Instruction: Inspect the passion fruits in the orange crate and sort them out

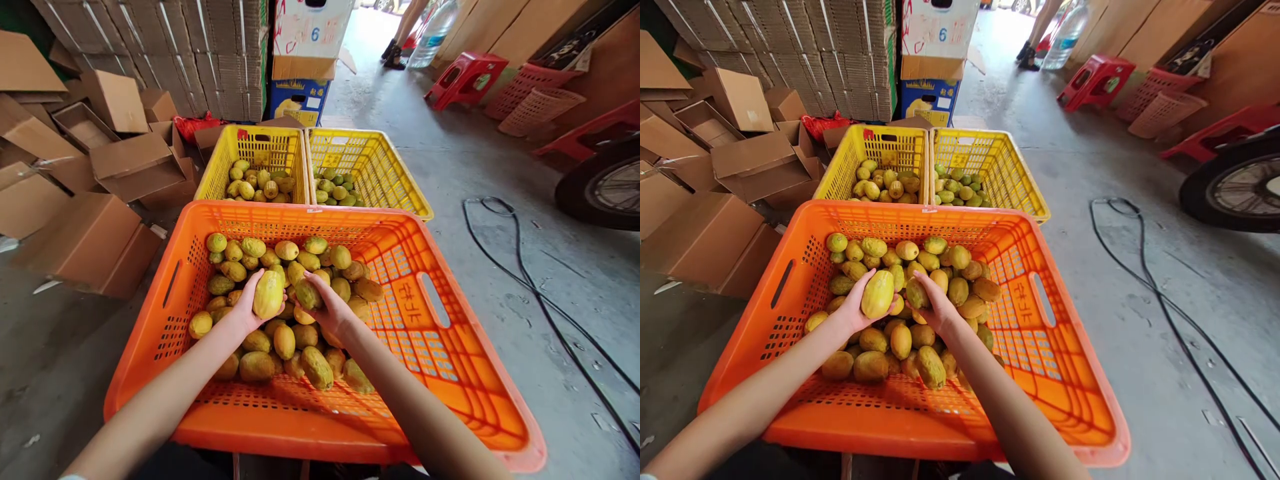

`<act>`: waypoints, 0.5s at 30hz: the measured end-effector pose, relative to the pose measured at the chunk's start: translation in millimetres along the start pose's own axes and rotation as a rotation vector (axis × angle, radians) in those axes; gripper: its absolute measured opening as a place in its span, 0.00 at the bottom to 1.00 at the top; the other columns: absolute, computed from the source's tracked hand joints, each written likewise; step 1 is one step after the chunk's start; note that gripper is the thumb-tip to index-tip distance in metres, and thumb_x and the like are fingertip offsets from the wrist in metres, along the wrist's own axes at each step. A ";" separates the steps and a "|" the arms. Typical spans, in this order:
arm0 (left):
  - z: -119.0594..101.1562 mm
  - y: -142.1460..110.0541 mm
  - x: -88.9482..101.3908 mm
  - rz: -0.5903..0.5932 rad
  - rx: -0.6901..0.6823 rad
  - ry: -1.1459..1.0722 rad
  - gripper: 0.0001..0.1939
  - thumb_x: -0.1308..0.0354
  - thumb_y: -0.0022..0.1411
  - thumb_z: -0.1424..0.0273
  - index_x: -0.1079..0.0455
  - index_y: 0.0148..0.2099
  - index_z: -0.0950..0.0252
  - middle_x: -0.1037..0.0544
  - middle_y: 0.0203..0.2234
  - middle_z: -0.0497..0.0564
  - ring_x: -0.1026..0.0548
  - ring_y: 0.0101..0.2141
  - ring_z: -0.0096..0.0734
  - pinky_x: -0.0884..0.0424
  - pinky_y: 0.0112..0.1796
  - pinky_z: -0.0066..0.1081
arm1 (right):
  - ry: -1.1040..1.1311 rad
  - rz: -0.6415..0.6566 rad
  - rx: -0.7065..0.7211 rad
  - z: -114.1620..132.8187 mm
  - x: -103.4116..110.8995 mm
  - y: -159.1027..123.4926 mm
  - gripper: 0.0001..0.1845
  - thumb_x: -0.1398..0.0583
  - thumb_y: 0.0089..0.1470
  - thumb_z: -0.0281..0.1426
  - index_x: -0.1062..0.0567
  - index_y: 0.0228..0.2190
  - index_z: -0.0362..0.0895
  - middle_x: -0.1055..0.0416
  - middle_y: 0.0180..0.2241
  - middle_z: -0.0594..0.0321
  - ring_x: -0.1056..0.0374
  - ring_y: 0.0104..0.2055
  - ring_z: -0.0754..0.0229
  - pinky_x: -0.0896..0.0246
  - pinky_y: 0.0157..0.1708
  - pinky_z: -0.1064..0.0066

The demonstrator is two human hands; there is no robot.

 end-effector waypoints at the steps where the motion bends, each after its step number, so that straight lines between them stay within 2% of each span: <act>1: 0.2 1.1 0.4 0.003 -0.003 0.012 0.18 0.44 0.75 0.56 0.25 0.51 0.66 0.18 0.29 0.55 0.18 0.26 0.38 0.19 0.28 0.33 | 0.005 -0.012 -0.016 -0.5 0.5 -1.4 0.09 0.32 0.55 0.39 0.25 0.32 0.50 0.23 0.30 0.66 0.25 0.32 0.59 0.24 0.31 0.69; 5: 0.7 3.6 1.7 -0.007 -0.017 0.056 0.14 0.40 0.74 0.60 0.24 0.50 0.67 0.18 0.29 0.54 0.18 0.27 0.35 0.19 0.30 0.30 | 0.025 -0.029 -0.082 -0.8 0.1 -8.4 0.09 0.29 0.52 0.34 0.22 0.36 0.48 0.21 0.33 0.66 0.24 0.36 0.60 0.24 0.35 0.71; 10: -2.3 1.9 2.8 -0.061 -0.066 0.060 0.10 0.38 0.72 0.65 0.23 0.49 0.66 0.19 0.27 0.49 0.21 0.23 0.31 0.19 0.30 0.29 | 0.027 -0.059 -0.103 0.1 -0.3 -11.1 0.07 0.31 0.55 0.32 0.22 0.36 0.47 0.20 0.32 0.63 0.21 0.34 0.58 0.23 0.33 0.70; 15: -2.0 -1.3 -1.8 -0.024 -0.029 0.005 0.17 0.49 0.77 0.60 0.25 0.50 0.68 0.19 0.27 0.53 0.21 0.23 0.36 0.21 0.25 0.32 | 0.049 -0.112 -0.128 0.4 -0.6 -10.7 0.05 0.37 0.61 0.34 0.25 0.33 0.47 0.22 0.28 0.61 0.21 0.31 0.57 0.22 0.32 0.68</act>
Point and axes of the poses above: each hand's wrist, its own y-axis towards the middle knuckle, its own x-axis out of the back of the hand, z = x × y, the point moved 7 cm from there along y, towards the middle knuckle
